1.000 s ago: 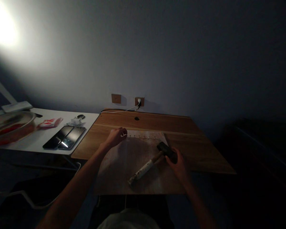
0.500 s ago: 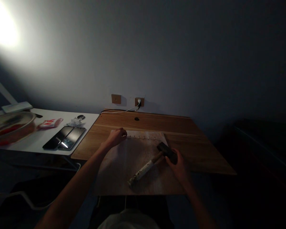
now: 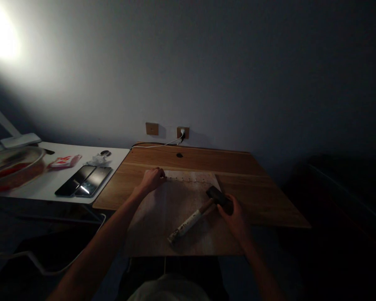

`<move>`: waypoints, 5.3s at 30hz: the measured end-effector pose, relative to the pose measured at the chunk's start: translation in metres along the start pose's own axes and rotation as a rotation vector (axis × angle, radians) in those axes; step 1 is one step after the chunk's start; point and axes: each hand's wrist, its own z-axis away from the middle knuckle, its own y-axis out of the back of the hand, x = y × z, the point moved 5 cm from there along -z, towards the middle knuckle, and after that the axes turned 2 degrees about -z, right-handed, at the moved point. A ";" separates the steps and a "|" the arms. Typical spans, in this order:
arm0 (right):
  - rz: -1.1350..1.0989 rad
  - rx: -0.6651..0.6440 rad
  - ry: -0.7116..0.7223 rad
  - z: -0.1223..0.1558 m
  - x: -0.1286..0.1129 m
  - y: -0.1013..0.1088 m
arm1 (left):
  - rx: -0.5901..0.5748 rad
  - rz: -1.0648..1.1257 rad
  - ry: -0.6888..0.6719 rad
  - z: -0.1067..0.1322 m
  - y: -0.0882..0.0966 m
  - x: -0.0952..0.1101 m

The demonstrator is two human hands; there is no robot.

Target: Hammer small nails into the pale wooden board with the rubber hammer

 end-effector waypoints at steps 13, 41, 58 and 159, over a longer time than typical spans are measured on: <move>0.013 0.011 0.037 0.001 0.004 -0.001 | 0.038 0.050 -0.003 0.003 -0.003 0.000; 0.012 0.019 0.028 0.002 0.002 0.000 | 0.031 0.132 -0.103 0.000 -0.003 0.023; -0.040 -0.017 -0.031 0.001 -0.002 0.001 | -0.059 -0.003 -0.081 -0.009 -0.005 0.026; -0.033 0.022 -0.022 0.004 0.001 0.000 | -0.031 -0.025 -0.294 -0.022 -0.015 0.091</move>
